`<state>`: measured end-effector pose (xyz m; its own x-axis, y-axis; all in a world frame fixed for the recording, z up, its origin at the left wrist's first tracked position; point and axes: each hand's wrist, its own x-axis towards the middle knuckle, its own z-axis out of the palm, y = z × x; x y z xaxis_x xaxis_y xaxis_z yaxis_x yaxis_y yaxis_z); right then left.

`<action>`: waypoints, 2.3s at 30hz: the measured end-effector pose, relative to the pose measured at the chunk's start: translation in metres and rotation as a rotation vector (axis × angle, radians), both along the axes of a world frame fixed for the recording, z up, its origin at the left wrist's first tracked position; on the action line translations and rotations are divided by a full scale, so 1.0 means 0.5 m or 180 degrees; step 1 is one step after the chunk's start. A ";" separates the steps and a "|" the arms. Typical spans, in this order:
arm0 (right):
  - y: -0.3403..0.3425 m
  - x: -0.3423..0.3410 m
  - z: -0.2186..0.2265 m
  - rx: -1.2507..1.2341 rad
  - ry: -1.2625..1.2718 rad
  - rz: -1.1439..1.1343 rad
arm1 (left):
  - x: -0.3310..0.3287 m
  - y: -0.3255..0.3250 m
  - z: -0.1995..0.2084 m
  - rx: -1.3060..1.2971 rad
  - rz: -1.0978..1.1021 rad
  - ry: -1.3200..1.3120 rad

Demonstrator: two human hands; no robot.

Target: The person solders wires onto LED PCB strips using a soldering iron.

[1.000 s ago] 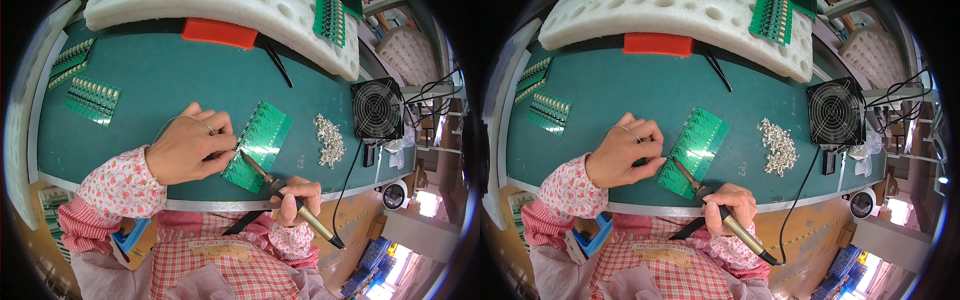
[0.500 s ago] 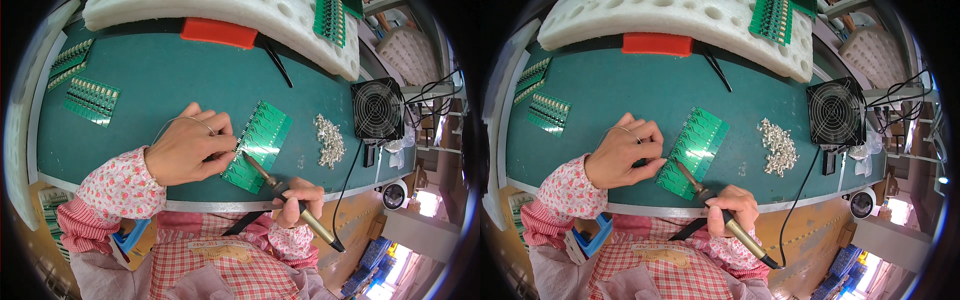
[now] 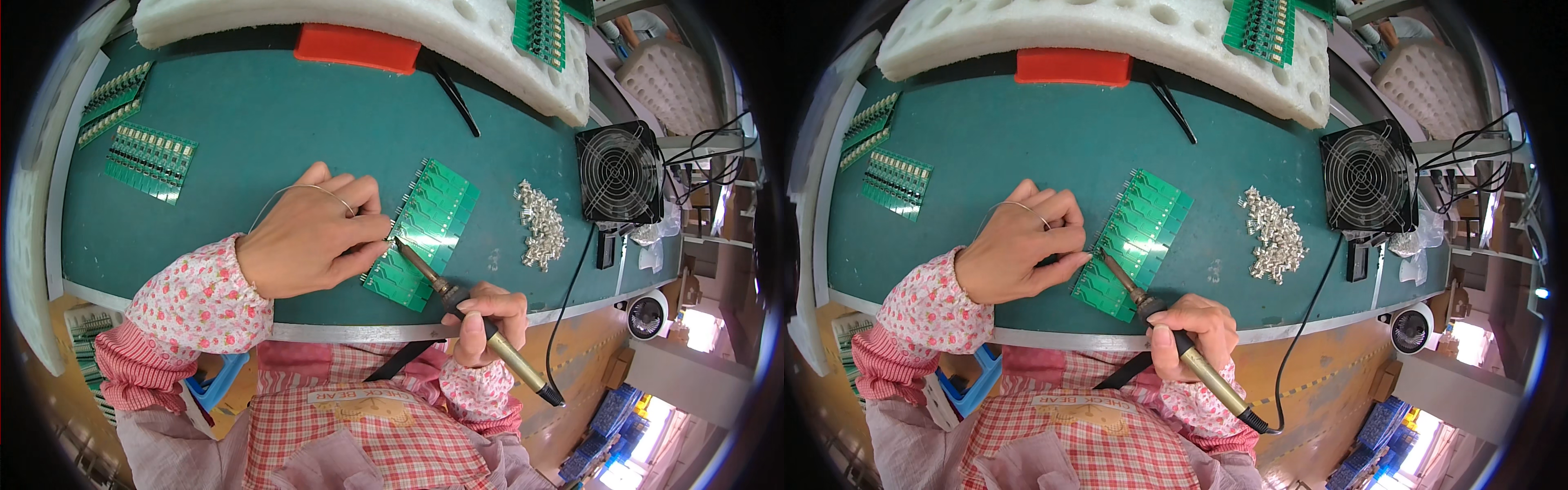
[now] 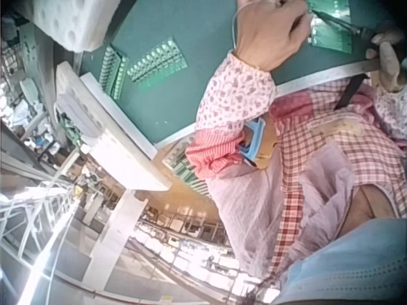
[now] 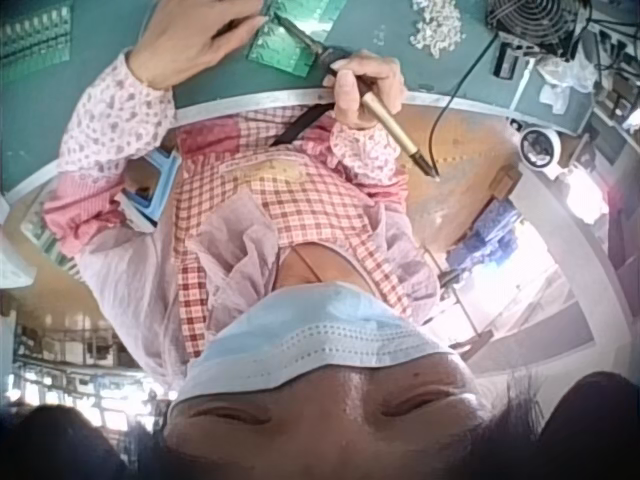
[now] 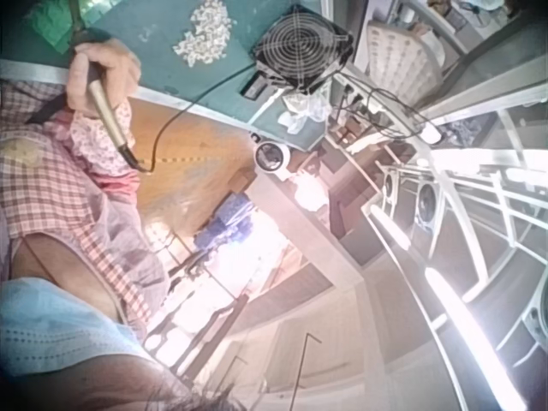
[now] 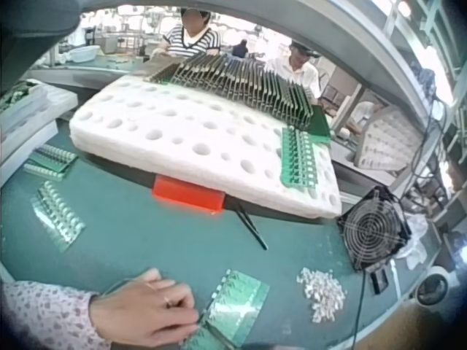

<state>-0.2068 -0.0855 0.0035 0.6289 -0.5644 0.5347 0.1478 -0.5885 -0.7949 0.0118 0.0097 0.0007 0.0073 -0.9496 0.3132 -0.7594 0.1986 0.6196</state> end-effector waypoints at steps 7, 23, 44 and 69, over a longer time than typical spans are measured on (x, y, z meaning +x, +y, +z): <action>-0.005 0.003 0.000 -0.0218 0.0034 0.0090 | 0.003 -0.001 0.001 0.0070 -0.0022 -0.0058; -0.014 -0.010 -0.004 -0.0690 -0.0389 -0.0055 | -0.002 0.008 0.020 -0.0074 0.0144 -0.0179; 0.042 -0.028 -0.020 0.0369 -0.0372 -0.0724 | -0.046 0.101 0.061 -0.0396 0.1054 -0.0179; 0.056 -0.016 -0.031 0.0536 -0.0362 -0.0315 | 0.031 0.041 0.016 0.0369 -0.0088 0.0740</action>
<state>-0.2146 -0.0574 -0.0121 0.5071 -0.7077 0.4920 0.1901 -0.4649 -0.8647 0.0275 0.0302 0.0087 0.0400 -0.9799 0.1952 -0.5892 0.1347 0.7967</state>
